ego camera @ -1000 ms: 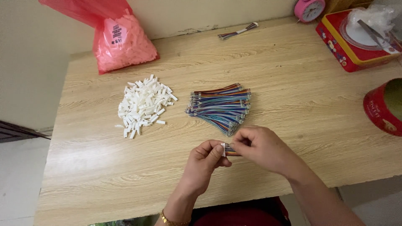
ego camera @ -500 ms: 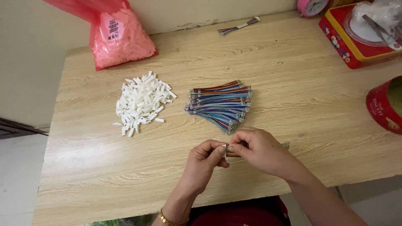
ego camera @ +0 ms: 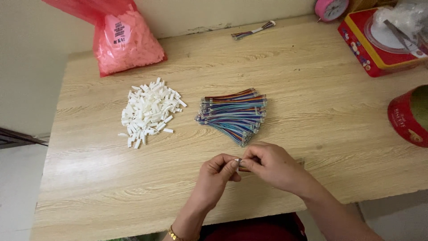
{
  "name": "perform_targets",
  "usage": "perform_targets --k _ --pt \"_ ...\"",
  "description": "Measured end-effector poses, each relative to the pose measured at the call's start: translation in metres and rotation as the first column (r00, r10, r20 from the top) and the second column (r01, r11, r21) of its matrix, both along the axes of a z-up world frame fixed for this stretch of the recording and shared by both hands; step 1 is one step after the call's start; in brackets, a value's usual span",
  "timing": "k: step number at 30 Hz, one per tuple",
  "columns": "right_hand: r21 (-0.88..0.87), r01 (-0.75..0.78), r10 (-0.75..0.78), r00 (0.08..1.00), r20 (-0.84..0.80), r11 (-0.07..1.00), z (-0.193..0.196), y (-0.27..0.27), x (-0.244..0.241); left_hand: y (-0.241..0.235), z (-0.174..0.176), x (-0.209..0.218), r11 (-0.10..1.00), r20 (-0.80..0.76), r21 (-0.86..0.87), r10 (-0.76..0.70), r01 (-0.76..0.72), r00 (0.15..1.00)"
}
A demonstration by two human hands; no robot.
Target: The person picks up a multi-colored flat ribbon cable and a white plastic connector from a pile on a wooden table. They align the cable with the connector and press it in to secure the connection, repeating this process for several cables.
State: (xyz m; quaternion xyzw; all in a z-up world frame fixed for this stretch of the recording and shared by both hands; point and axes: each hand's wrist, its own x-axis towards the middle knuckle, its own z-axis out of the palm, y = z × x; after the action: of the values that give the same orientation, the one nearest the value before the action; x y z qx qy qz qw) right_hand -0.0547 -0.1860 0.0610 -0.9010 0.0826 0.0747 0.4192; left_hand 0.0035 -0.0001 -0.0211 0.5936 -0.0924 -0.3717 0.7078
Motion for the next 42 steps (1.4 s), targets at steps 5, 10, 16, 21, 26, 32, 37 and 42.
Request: perform_targets --k 5,10,16,21,26,32,37,42 --pt "0.013 0.057 -0.055 0.995 -0.081 0.998 0.003 -0.005 0.002 -0.006 -0.002 -0.006 1.0 -0.028 -0.026 -0.004 0.003 1.0" --pt "-0.056 0.016 -0.029 0.97 -0.242 0.998 -0.014 -0.057 0.015 -0.005 0.003 0.001 0.998 -0.021 0.02 -0.055 0.056 0.998" --pt "-0.568 0.288 -0.324 0.945 0.04 0.771 -0.05 -0.153 0.035 0.013 -0.005 0.019 0.981 0.022 0.128 0.144 -0.146 0.989" --pt "-0.253 0.441 -0.477 0.873 -0.104 0.861 -0.018 -0.108 0.082 0.012 -0.037 0.018 0.991 -0.048 -0.003 0.135 -0.135 0.99" --pt "-0.287 0.422 -0.489 0.843 -0.224 0.86 -0.044 -0.105 0.109 0.015 -0.055 0.022 0.996 -0.106 -0.008 0.086 -0.087 0.991" --pt "-0.201 0.499 -0.516 0.855 -0.043 0.843 -0.071 -0.119 0.105 0.015 -0.046 0.017 0.995 -0.152 0.054 0.091 -0.084 0.984" --pt "-0.235 0.449 -0.48 0.872 -0.093 0.862 -0.074 -0.108 0.117 0.007 -0.057 0.013 0.998 -0.119 -0.018 0.055 -0.057 0.991" --pt "-0.228 0.528 -0.537 0.843 0.022 0.818 -0.064 -0.101 0.117 0.014 -0.072 0.014 0.997 -0.187 -0.039 0.064 -0.073 0.98"
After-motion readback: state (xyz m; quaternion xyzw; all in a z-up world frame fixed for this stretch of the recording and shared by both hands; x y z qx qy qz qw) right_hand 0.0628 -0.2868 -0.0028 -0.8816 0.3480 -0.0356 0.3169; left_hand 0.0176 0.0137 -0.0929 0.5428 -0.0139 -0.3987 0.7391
